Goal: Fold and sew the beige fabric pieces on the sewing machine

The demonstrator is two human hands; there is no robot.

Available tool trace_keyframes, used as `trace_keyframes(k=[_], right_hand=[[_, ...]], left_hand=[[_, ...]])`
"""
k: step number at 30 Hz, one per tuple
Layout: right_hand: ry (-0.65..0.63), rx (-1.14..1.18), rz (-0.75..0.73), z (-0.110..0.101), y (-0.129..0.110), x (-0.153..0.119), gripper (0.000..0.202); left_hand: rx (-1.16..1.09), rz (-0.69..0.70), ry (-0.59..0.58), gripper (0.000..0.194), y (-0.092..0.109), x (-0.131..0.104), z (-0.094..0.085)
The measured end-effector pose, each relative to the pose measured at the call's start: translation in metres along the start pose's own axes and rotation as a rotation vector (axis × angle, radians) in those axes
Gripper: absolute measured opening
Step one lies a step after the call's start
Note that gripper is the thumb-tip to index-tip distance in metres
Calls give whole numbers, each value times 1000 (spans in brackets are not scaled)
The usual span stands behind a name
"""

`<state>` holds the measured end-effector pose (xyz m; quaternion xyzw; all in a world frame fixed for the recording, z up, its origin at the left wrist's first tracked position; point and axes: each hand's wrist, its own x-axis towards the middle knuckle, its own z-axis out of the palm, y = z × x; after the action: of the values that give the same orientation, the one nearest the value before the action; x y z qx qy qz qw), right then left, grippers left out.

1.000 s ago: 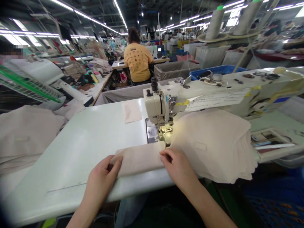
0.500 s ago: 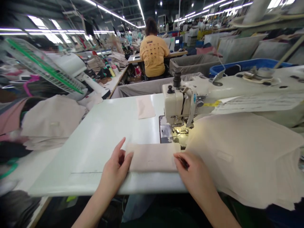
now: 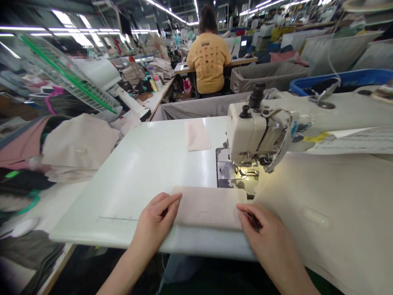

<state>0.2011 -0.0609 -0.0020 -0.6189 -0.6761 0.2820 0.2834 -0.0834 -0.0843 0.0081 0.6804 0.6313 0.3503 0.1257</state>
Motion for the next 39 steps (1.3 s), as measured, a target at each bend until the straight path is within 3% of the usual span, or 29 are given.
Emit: trace_keyframes(k=[21, 28, 39], right_hand=[[14, 54, 47, 2, -3, 0, 28], [61, 96, -22, 4, -5, 1, 25], [7, 85, 38, 3, -12, 4, 23]], left_hand=[[55, -70, -49, 29, 3, 5, 0], [86, -33, -49, 31, 2, 12, -3], [137, -7, -43, 35, -2, 15, -2]])
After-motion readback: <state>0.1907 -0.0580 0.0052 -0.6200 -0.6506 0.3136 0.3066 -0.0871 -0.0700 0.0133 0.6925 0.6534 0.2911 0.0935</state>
